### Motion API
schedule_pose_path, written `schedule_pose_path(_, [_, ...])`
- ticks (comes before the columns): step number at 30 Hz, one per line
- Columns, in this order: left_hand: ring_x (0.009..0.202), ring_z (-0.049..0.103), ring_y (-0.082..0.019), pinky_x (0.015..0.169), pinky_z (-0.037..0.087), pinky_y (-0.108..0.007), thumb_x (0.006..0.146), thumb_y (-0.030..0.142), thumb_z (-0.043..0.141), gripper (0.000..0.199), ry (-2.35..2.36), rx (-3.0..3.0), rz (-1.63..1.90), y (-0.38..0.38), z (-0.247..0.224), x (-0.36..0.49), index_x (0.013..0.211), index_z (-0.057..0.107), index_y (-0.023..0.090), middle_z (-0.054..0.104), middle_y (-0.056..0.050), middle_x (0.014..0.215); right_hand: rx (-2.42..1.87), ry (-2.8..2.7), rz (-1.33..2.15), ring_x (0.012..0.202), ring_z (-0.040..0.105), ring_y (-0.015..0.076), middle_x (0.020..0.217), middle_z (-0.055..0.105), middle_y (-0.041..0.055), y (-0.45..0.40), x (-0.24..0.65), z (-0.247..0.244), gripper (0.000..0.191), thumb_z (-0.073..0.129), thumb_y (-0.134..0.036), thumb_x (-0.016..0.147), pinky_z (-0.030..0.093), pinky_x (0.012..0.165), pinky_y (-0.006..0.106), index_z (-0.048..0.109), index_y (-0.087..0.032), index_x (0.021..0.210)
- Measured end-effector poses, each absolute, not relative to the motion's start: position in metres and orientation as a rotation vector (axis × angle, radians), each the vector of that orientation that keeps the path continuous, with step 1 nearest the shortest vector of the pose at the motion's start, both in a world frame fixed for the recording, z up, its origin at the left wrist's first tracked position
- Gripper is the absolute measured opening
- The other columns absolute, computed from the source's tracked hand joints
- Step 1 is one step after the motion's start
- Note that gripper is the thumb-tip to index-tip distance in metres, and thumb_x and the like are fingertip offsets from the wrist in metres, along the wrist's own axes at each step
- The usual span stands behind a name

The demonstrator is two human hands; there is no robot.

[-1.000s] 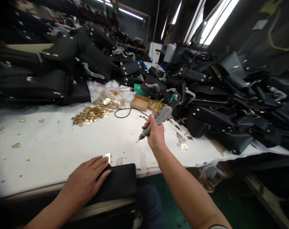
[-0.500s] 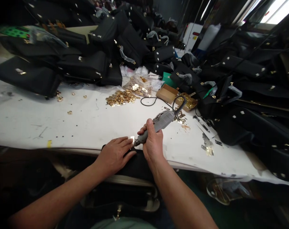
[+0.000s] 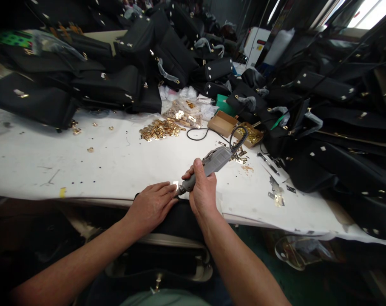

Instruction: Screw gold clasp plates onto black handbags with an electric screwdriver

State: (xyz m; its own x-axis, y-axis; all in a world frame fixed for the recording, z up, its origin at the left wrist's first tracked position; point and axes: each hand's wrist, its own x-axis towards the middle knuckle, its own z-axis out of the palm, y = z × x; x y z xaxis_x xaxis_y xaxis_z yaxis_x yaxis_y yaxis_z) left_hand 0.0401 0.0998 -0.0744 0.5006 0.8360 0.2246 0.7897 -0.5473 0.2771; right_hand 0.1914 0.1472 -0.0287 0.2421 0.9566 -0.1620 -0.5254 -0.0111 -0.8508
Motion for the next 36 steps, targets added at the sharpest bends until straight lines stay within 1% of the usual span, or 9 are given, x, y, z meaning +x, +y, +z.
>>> schedule_pose_path(8, [0.125,0.057,-0.028,0.102,0.049,-0.046,0.102,0.028,0.052,0.03,1.402,2.602,0.493,0.1,-0.075,0.04,0.127,0.065,0.018,0.068,-0.008,0.132,-0.969,-0.574,1.267,0.056,0.055,0.0102,0.066,0.054,-0.0051,0.144,0.19,-0.026,0.042,0.078,-0.054,0.079,0.045,0.051,0.022,0.053,-0.02,0.082])
schedule_pose_path(17, [0.122,0.059,-0.028,0.1,0.051,-0.046,0.101,0.028,0.055,0.028,1.411,2.625,0.515,0.1,-0.078,0.04,0.124,0.067,0.021,0.069,-0.004,0.13,-0.974,-0.595,1.256,0.056,0.055,0.0103,0.065,0.057,-0.0047,0.141,0.188,-0.027,0.039,0.079,-0.05,0.08,0.044,0.054,0.023,0.056,-0.019,0.081])
schedule_pose_path(23, [0.123,0.059,-0.028,0.101,0.051,-0.047,0.1,0.028,0.055,0.028,1.415,2.618,0.51,0.101,-0.078,0.04,0.124,0.067,0.021,0.07,-0.004,0.13,-0.98,-0.583,1.26,0.057,0.055,0.0104,0.066,0.057,-0.0047,0.14,0.187,-0.029,0.039,0.08,-0.049,0.079,0.045,0.055,0.023,0.056,-0.019,0.082])
schedule_pose_path(29, [0.121,0.06,-0.029,0.099,0.052,-0.048,0.099,0.03,0.058,0.028,1.419,2.619,0.51,0.099,-0.076,0.04,0.122,0.068,0.018,0.07,-0.005,0.129,-0.979,-0.628,1.224,0.056,0.055,0.0105,0.064,0.057,-0.0044,0.145,0.191,-0.025,0.038,0.08,-0.05,0.08,0.045,0.054,0.023,0.057,-0.019,0.082])
schedule_pose_path(33, [0.121,0.06,-0.029,0.098,0.052,-0.047,0.099,0.03,0.057,0.027,1.415,2.621,0.521,0.099,-0.075,0.039,0.12,0.068,0.018,0.07,-0.006,0.128,-1.027,-0.717,1.113,0.052,0.053,0.011,0.061,0.059,-0.0031,0.16,0.193,-0.028,0.038,0.078,-0.053,0.08,0.042,0.049,0.023,0.06,-0.018,0.082])
schedule_pose_path(36, [0.12,0.061,-0.029,0.097,0.052,-0.047,0.098,0.029,0.058,0.025,1.421,2.622,0.521,0.1,-0.074,0.04,0.119,0.068,0.018,0.07,-0.007,0.127,-1.112,-0.804,1.06,0.05,0.053,0.0119,0.06,0.06,-0.0013,0.172,0.19,-0.036,0.041,0.078,-0.055,0.078,0.042,0.046,0.024,0.062,-0.017,0.078])
